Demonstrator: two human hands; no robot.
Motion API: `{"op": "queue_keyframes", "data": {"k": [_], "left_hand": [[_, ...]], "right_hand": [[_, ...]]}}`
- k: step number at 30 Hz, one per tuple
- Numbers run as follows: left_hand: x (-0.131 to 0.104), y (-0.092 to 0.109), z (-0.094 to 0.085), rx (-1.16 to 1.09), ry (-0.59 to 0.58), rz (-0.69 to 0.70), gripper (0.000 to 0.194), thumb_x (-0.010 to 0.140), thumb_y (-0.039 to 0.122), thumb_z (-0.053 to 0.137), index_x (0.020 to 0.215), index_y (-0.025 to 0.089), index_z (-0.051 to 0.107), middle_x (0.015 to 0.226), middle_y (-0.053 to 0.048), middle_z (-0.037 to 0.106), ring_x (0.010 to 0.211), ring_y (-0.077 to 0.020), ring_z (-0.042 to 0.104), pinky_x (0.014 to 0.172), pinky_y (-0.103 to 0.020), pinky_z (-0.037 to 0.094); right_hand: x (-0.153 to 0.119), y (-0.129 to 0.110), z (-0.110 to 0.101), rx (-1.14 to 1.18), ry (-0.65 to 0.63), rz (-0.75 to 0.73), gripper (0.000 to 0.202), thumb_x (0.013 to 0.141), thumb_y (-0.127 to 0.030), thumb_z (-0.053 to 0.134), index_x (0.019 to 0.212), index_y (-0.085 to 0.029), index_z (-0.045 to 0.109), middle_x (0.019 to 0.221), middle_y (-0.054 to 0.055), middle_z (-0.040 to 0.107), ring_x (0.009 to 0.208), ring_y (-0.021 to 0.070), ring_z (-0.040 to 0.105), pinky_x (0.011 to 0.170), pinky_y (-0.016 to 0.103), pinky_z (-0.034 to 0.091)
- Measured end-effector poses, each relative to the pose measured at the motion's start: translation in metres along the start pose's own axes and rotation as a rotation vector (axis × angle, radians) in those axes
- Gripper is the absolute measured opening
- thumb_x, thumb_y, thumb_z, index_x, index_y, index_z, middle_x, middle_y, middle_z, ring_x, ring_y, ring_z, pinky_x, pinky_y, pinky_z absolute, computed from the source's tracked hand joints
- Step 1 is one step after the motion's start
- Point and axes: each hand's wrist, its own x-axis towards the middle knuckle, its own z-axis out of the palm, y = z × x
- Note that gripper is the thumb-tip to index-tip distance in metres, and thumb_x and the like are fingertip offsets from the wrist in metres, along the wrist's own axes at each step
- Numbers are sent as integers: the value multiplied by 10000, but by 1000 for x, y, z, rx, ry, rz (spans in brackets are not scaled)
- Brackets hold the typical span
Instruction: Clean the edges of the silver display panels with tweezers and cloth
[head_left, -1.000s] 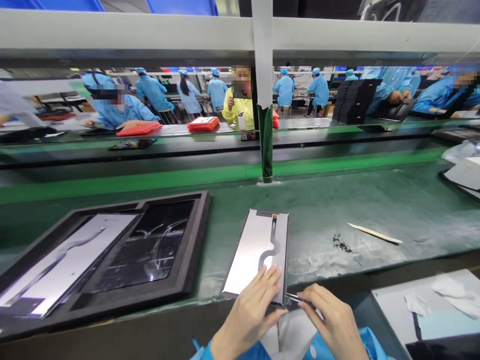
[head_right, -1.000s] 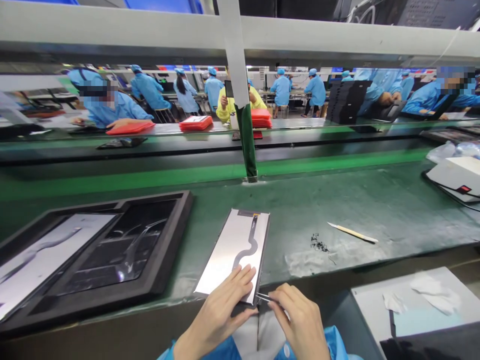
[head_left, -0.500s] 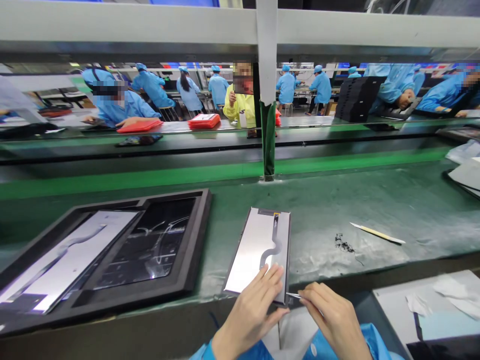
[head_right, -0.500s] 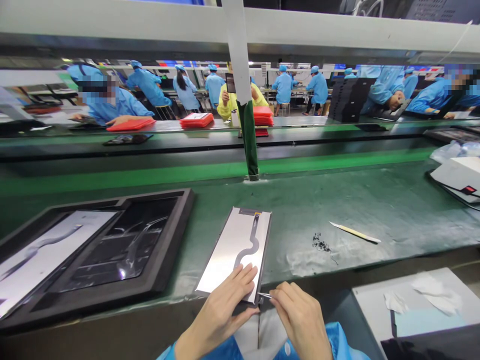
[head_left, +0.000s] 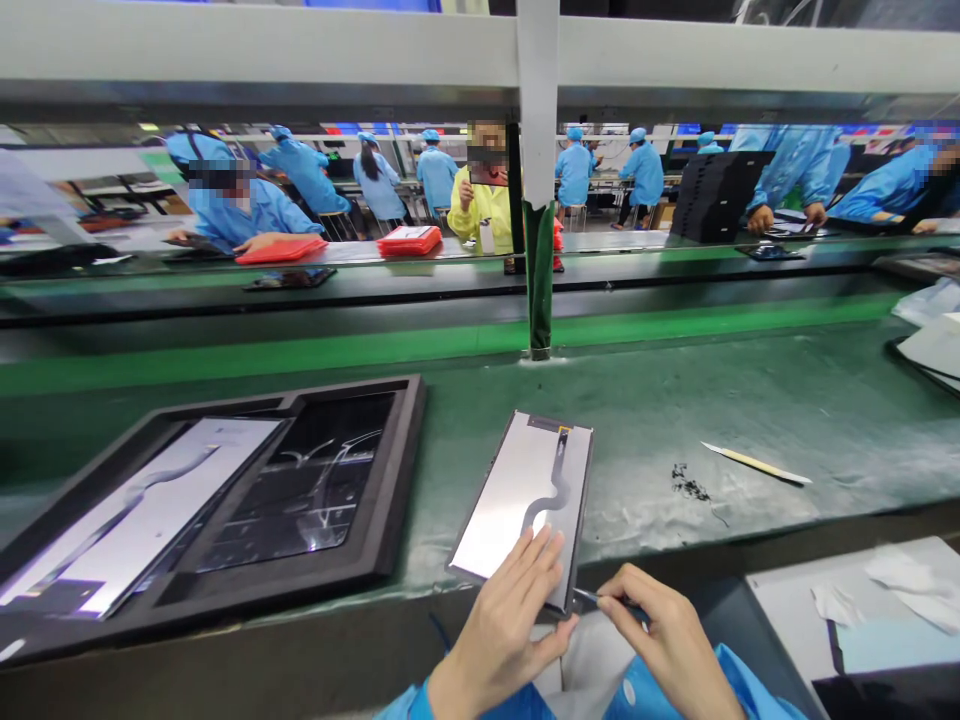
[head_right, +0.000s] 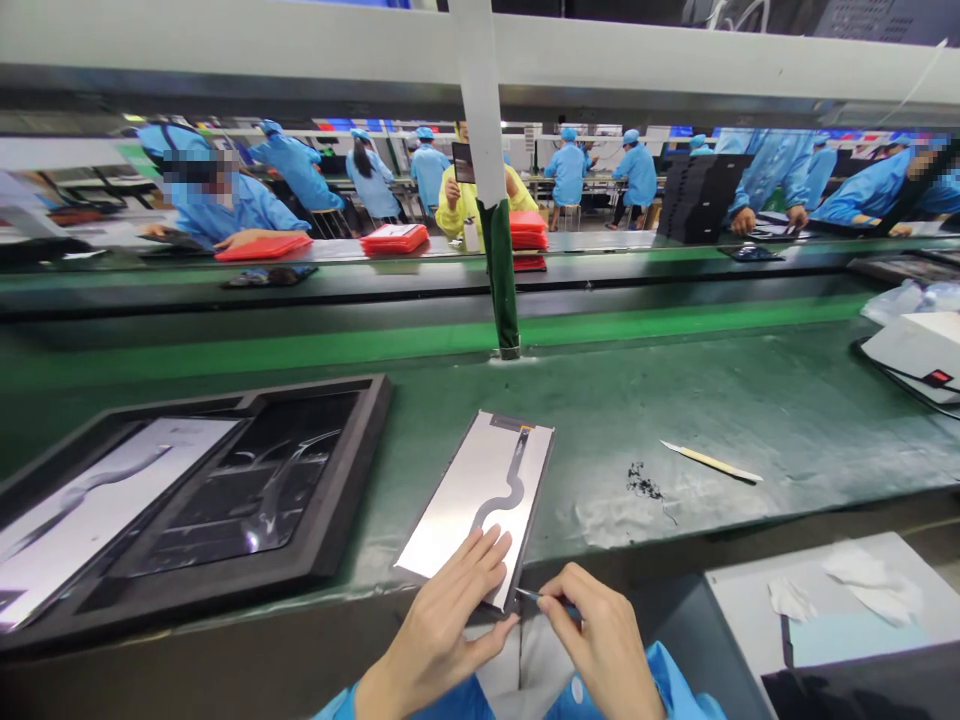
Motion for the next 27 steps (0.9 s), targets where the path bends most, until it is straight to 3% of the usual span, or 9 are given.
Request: {"op": "queue_keyframes", "data": {"k": [5, 11, 21, 27], "left_hand": [[-4, -9, -14, -119, -90, 41, 443, 871, 198, 658, 1272, 88, 503, 1297, -227, 647, 1357, -308, 487, 1116, -513, 427], [-6, -9, -16, -139, -109, 23, 431, 897, 220, 648, 1277, 90, 495, 1309, -229, 638, 1370, -312, 466, 1119, -525, 420], [-3, -8, -17, -145, -104, 31, 450, 913, 232, 636, 1309, 96, 470, 1302, -237, 640, 1359, -315, 474, 1117, -528, 416], [-2, -7, -18, -146, -106, 21, 438, 898, 230, 656, 1281, 98, 491, 1297, -232, 645, 1352, -311, 487, 1130, -523, 403]], "right_hand": [[-4, 6, 7, 92, -131, 133, 265, 959, -356, 542, 762, -221, 658, 675, -19, 654, 630, 152, 622, 574, 210, 471], [-22, -5, 16, -58, 65, -87, 214, 1012, -339, 469, 943, -239, 645, 783, -5, 666, 604, 129, 631, 574, 204, 483], [-25, -12, 19, -266, 120, -212, 214, 1026, -226, 414, 1001, -230, 627, 850, 42, 715, 735, 156, 725, 626, 197, 528], [-26, -15, 19, -353, 128, -240, 259, 1029, -209, 390, 970, -220, 641, 831, 47, 714, 705, 157, 718, 632, 203, 527]]}}
